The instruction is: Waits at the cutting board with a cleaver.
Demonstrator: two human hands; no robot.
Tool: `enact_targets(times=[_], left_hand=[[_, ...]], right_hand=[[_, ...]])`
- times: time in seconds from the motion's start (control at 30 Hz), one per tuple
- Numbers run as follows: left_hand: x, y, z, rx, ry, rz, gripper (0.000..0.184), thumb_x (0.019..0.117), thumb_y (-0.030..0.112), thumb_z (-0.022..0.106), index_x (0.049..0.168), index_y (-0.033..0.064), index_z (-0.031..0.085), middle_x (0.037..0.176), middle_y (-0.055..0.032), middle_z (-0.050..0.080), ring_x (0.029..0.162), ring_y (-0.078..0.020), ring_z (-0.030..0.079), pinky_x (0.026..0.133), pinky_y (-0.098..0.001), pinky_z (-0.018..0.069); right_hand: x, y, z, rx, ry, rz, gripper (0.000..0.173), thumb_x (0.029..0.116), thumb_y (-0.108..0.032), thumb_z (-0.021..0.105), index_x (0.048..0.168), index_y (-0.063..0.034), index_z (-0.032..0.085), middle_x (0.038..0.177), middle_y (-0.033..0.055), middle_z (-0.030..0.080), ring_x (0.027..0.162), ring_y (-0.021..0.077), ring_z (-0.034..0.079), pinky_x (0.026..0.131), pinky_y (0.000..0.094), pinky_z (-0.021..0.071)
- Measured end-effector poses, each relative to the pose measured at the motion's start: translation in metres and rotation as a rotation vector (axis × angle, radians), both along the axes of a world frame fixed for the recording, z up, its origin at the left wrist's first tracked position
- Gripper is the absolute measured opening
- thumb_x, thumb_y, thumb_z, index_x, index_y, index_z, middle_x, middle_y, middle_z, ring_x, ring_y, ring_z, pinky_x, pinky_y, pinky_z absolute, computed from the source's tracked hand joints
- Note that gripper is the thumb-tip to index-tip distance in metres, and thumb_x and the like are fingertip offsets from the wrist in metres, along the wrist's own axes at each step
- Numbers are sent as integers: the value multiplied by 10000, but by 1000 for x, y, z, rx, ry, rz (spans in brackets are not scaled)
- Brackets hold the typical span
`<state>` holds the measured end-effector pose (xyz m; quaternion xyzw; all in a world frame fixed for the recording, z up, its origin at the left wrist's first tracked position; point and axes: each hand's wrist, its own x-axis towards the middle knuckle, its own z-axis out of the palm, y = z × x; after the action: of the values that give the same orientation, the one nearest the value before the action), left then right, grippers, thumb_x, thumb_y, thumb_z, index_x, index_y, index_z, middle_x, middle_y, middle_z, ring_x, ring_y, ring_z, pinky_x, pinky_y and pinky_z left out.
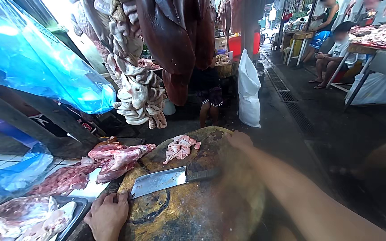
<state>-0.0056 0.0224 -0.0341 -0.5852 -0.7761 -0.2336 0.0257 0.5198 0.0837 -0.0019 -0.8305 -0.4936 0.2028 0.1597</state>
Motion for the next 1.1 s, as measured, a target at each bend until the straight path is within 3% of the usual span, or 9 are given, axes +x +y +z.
enact_targets(times=[1.1], left_hand=[[0, 1, 0, -6, 1, 6, 574, 1014, 547, 423, 1166, 91, 737, 1483, -129, 570, 1452, -344, 436, 1196, -625, 244]], right_hand=[[0, 1, -2, 4, 2, -3, 805, 994, -740, 303, 1373, -88, 586, 1265, 197, 683, 1197, 386, 652, 939, 643, 519]])
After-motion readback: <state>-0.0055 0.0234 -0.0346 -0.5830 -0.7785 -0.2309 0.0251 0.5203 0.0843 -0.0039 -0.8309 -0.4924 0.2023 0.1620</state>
